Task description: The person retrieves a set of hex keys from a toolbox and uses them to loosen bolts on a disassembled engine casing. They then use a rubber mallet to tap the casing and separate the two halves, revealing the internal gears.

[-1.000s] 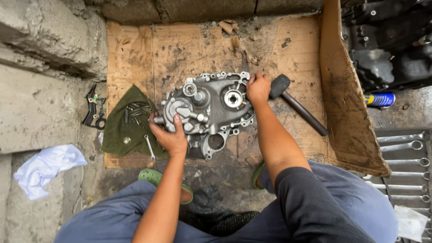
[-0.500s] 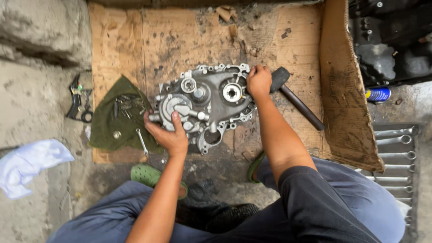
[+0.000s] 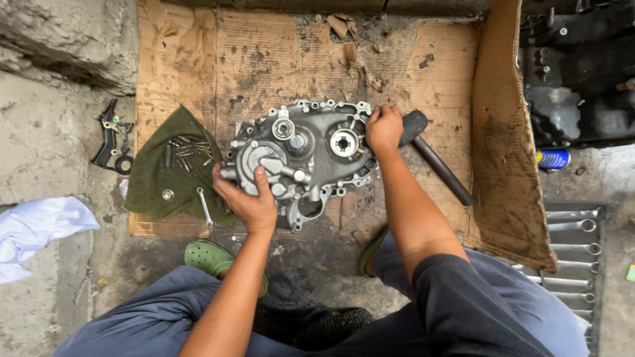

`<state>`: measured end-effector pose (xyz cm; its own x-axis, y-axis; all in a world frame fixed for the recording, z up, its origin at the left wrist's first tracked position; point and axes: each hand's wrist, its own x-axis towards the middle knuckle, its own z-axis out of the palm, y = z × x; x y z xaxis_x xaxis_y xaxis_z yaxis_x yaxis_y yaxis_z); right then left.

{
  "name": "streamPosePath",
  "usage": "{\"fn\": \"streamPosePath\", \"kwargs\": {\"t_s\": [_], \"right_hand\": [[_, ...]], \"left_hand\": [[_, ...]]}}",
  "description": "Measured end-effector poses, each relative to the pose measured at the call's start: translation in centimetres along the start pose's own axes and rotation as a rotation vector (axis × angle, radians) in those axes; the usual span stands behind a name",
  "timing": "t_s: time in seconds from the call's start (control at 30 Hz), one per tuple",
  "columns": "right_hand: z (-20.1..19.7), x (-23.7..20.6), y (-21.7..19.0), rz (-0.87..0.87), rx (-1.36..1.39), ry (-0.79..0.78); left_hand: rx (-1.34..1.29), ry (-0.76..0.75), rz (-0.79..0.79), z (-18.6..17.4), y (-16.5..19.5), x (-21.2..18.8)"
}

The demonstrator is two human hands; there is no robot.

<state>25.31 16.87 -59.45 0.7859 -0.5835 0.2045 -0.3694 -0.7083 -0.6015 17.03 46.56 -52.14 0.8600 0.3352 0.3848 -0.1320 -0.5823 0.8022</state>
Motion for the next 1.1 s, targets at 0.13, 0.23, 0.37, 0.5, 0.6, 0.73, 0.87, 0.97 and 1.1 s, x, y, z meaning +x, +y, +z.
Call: {"fn": "streamPosePath", "kwargs": {"t_s": [0.13, 0.23, 0.37, 0.5, 0.6, 0.73, 0.87, 0.97, 1.1], "right_hand": [[-0.2, 0.0, 0.1, 0.016, 0.015, 0.014], [0.0, 0.1, 0.3, -0.023, 0.019, 0.026], [0.5, -0.1, 0.9, -0.020, -0.030, -0.026], [0.7, 0.2, 1.0, -0.005, -0.007, 0.004], [-0.4, 0.3, -0.5, -0.047, -0.048, -0.022], [-3.8, -1.1, -3.9, -0.031, -0.136, -0.068], [-6.7, -4.0, -6.5, -0.192, -0.016, 0.006], [-7.9, -5.3, -6.8, -0.129, 0.112, 0.033], [-8.3, -4.5, -6.0, 0.168, 0.174, -0.005]], "left_hand": [[0.023, -0.019, 0.015, 0.2, 0.0, 0.3], [0.006, 0.015, -0.008, 0.2, 0.1, 0.4], [0.035, -0.031, -0.002, 0.1, -0.1, 0.2], [-0.016, -0.002, 0.022, 0.0, -0.3, 0.5], [-0.018, 0.003, 0.002, 0.0, 0.1, 1.1], [-0.061, 0.038, -0.006, -0.4, 0.8, 1.6], [-0.132, 0.072, 0.010, -1.5, -0.6, 2.8], [-0.585, -0.009, -0.332, -2.8, -2.9, 5.2], [-0.672, -0.104, -0.437, -2.7, -4.0, 7.2]]}}
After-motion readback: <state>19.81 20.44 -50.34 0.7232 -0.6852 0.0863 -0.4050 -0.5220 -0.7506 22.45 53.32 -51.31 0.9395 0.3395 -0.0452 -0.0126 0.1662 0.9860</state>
